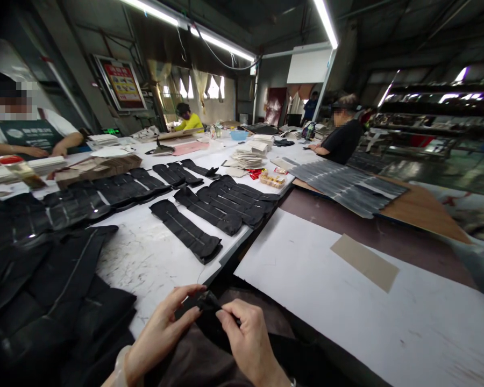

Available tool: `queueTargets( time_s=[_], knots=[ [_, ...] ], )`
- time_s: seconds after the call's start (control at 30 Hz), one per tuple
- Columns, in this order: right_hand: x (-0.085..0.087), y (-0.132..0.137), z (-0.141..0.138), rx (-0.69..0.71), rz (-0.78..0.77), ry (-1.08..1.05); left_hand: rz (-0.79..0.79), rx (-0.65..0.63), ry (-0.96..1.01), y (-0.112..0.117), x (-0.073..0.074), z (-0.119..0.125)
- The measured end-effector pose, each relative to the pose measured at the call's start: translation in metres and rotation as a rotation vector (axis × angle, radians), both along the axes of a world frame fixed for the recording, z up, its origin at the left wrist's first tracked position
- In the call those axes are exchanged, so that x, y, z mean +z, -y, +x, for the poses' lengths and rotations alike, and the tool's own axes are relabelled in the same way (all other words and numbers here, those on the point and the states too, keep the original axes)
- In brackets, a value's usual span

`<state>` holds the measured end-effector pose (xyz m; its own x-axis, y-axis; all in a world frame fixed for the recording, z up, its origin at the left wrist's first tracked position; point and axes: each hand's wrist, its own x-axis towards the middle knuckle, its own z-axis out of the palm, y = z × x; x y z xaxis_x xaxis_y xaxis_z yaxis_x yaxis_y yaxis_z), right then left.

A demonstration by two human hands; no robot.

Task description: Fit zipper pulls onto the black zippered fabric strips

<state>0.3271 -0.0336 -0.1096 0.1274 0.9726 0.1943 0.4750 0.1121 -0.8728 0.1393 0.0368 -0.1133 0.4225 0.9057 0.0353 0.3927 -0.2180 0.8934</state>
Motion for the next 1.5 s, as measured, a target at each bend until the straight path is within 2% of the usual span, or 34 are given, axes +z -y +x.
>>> queueTargets(
  time_s=[0.13, 0.3, 0.37, 0.57, 0.63, 0.7, 0.8, 0.83, 0.9, 1.1, 1.3, 1.5],
  knots=[
    [0.001, 0.002, 0.001, 0.014, -0.018, -0.016, -0.091, -0.011, 0.08, 0.001, 0.006, 0.001],
    [0.004, 0.001, 0.006, 0.053, -0.103, -0.071, -0.509, -0.151, 0.331, 0.002, 0.012, 0.007],
    [0.006, 0.0, 0.01, 0.06, -0.147, -0.104, -0.616, -0.162, 0.398, 0.002, 0.013, 0.01],
    [0.004, -0.004, 0.017, 0.062, -0.17, -0.11, -0.676, -0.072, 0.493, 0.006, 0.012, 0.017],
    [0.0, -0.005, 0.017, 0.068, -0.055, -0.055, -0.692, -0.028, 0.513, 0.008, 0.01, 0.018],
    [-0.004, -0.006, 0.017, 0.052, 0.207, 0.068, -0.718, 0.015, 0.544, 0.008, 0.008, 0.019],
    [-0.007, -0.009, 0.017, 0.059, 0.696, 0.399, -0.752, 0.066, 0.57, 0.008, 0.007, 0.019],
    [-0.006, -0.01, 0.017, 0.092, 0.815, 0.524, -0.756, 0.081, 0.571, 0.008, 0.008, 0.019],
    [-0.004, -0.014, 0.019, 0.173, 0.952, 0.725, -0.755, 0.107, 0.569, 0.008, 0.01, 0.019],
    [-0.001, -0.03, 0.027, 0.287, 1.124, 0.926, -0.754, 0.143, 0.593, 0.007, 0.01, 0.018],
    [-0.001, -0.042, 0.031, 0.327, 1.191, 0.942, -0.735, 0.167, 0.589, 0.006, 0.007, 0.02],
    [-0.001, -0.046, 0.03, 0.338, 1.191, 0.979, -0.761, 0.202, 0.603, 0.007, 0.011, 0.021]
  ],
)
